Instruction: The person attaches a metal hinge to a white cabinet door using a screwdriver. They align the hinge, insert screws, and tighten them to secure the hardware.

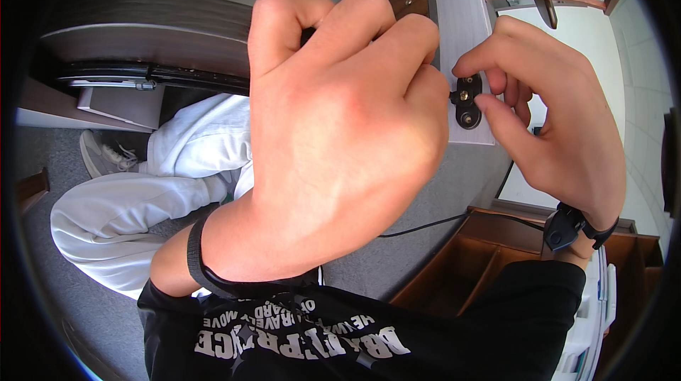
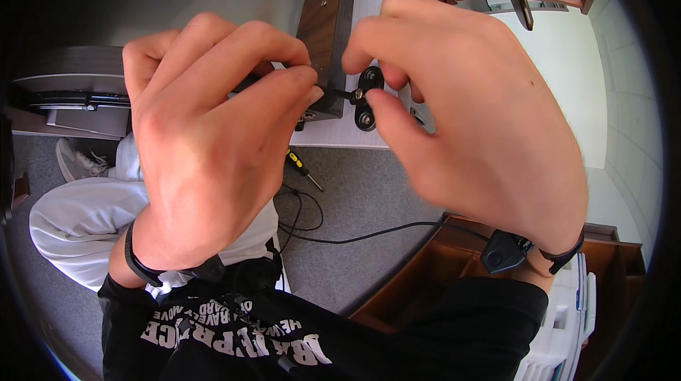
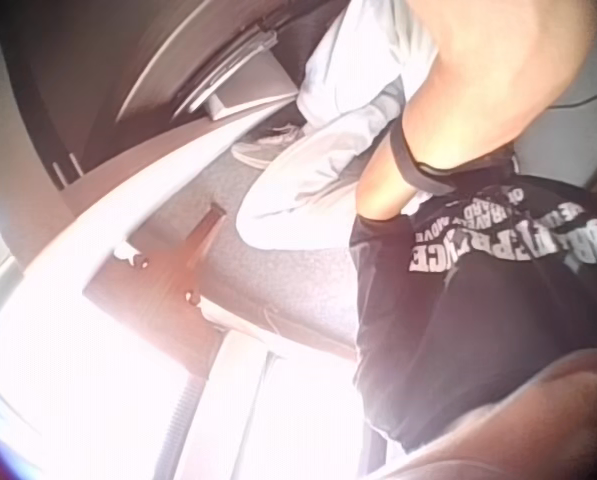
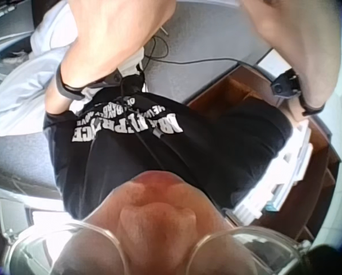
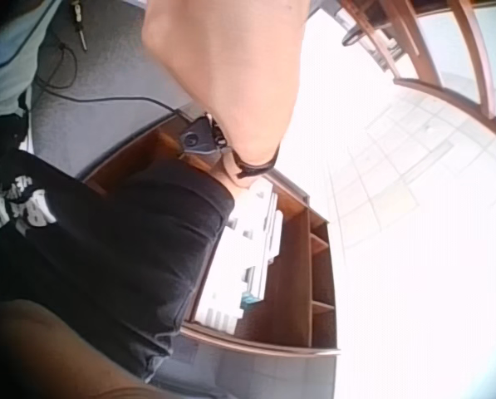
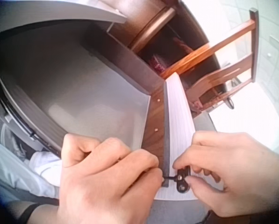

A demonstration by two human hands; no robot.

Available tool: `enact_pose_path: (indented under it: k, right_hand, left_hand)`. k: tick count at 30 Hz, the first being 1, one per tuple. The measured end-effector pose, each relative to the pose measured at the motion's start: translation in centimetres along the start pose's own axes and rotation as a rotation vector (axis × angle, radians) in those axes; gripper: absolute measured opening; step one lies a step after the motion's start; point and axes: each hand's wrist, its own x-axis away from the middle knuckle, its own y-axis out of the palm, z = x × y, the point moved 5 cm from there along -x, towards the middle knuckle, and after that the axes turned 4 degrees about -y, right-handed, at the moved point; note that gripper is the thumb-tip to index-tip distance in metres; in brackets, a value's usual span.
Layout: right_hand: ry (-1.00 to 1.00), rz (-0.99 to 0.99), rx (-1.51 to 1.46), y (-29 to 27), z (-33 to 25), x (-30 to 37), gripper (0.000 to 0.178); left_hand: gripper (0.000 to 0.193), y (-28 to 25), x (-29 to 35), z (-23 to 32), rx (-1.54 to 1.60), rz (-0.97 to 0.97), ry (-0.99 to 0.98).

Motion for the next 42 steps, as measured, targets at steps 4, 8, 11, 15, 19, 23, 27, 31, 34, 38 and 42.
enact_pose_path:
  k: [4, 8, 11, 15, 19, 23, 27, 31, 34, 38, 42]
  right_hand:
    - [-0.012, 0.002, -0.086, -0.3, 0.5, -0.3, 0.02]
    - [-0.072, -0.031, -0.07, -0.1, 0.9, -0.7, 0.015]
    - [-0.084, -0.066, -0.035, 0.2, 0.8, -1.1, 0.012]
    - [-0.03, -0.056, -0.014, 0.2, -0.5, -1.9, 0.012]
    - [0.107, -0.017, -0.105, 0.2, -2.4, -2.0, 0.011]
    - [0.026, -0.115, 0.178, 0.4, -4.3, -2.7, 0.011]
    - [0.007, -0.172, 0.315, 0.1, -5.7, -3.1, 0.01]
    - [-0.007, -0.163, 0.192, -0.2, -5.2, -3.1, 0.009]
    - [0.062, -0.072, 0.205, 0.6, -3.8, -2.4, 0.01]
    - [-0.08, -0.173, 0.329, 1.0, -2.4, -1.7, 0.012]
    - [-0.086, -0.113, 0.244, 0.4, -1.6, -1.9, 0.013]
  left_hand:
    - [0.014, 0.1, 0.0, -0.1, -0.003, 0.0, -0.01]
    - [0.014, 0.0, 0.0, 0.0, 0.003, 0.007, -0.014]
    - [0.014, 0.1, 0.0, 0.0, 0.015, 0.009, -0.017]
    - [0.014, 0.1, -0.1, -0.1, -0.016, 0.024, -0.004]
    - [0.015, 0.0, -0.1, -0.1, -0.011, 0.006, 0.008]
    - [0.014, 0.0, 0.1, -0.1, 0.004, -0.041, -0.023]
    - [0.012, 0.1, -0.1, 0.0, -0.004, 0.007, -0.007]
    - [0.012, 0.2, -0.1, 0.0, 0.0, 0.013, -0.019]
    - [0.012, 0.0, -0.1, 0.1, 0.0, 0.0, -0.02]
    - [0.012, 0.1, -0.1, 0.0, 0.005, -0.021, -0.031]
    - [0.012, 0.1, -0.2, 0.1, -0.013, -0.002, -0.018]
